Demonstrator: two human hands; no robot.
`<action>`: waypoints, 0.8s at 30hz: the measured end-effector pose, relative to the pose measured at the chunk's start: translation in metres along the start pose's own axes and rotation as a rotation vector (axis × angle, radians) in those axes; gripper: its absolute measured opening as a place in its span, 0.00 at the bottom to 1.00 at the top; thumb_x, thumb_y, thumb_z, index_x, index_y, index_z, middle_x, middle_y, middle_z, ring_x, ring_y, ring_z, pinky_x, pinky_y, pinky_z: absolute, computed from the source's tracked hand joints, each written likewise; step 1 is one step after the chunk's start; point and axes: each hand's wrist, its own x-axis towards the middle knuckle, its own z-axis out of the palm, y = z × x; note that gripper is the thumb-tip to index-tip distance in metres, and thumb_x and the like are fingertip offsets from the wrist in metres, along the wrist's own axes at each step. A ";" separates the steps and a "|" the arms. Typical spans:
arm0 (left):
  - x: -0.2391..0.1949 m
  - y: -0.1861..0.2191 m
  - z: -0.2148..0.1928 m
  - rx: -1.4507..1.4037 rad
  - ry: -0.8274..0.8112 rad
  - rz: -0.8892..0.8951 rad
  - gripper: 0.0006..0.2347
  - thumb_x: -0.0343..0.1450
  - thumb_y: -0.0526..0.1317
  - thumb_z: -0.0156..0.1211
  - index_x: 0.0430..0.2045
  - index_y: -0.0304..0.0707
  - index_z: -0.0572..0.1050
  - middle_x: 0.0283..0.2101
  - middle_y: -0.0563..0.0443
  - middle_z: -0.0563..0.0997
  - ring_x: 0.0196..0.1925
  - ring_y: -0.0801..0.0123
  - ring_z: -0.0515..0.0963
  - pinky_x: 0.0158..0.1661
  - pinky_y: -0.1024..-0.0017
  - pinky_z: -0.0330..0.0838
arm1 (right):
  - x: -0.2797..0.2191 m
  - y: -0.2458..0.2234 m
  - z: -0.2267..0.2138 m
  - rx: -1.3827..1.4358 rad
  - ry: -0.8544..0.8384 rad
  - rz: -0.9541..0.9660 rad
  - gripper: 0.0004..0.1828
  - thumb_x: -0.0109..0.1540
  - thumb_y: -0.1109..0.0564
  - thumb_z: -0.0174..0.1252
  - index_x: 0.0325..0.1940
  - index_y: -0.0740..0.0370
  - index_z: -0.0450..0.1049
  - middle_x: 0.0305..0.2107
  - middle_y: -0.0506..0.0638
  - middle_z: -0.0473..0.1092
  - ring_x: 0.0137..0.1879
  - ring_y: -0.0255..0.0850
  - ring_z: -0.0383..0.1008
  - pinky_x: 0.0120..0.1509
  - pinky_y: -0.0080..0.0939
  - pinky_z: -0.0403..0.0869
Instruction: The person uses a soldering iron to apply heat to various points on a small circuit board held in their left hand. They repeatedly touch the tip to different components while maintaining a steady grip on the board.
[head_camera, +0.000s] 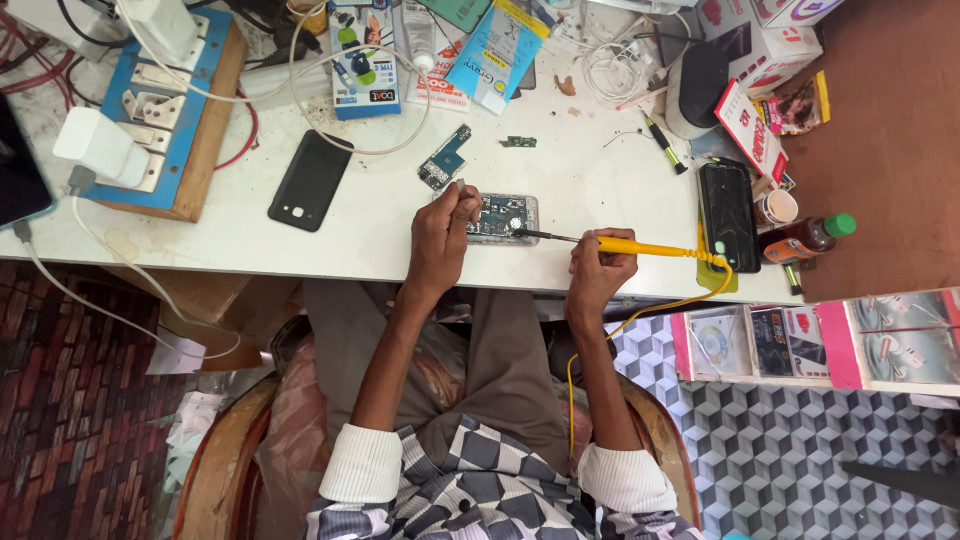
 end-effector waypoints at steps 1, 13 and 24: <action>0.000 0.000 0.000 0.001 -0.003 0.000 0.16 0.82 0.45 0.45 0.35 0.29 0.73 0.26 0.50 0.73 0.28 0.72 0.72 0.31 0.71 0.67 | 0.000 0.000 -0.001 -0.009 -0.005 -0.007 0.09 0.66 0.68 0.56 0.41 0.61 0.63 0.21 0.46 0.65 0.23 0.29 0.64 0.24 0.29 0.63; 0.000 0.004 0.000 -0.005 0.001 0.016 0.17 0.82 0.47 0.45 0.34 0.28 0.71 0.26 0.49 0.72 0.28 0.70 0.71 0.32 0.70 0.68 | -0.002 0.000 -0.003 -0.032 -0.013 -0.033 0.09 0.65 0.69 0.56 0.41 0.62 0.63 0.21 0.46 0.66 0.22 0.28 0.64 0.23 0.28 0.61; 0.000 -0.002 0.001 -0.009 0.000 -0.007 0.17 0.82 0.47 0.43 0.34 0.29 0.72 0.26 0.51 0.73 0.27 0.72 0.71 0.30 0.70 0.67 | -0.007 -0.008 0.002 -0.003 0.011 -0.056 0.08 0.65 0.70 0.55 0.41 0.62 0.63 0.22 0.47 0.67 0.23 0.28 0.64 0.23 0.28 0.61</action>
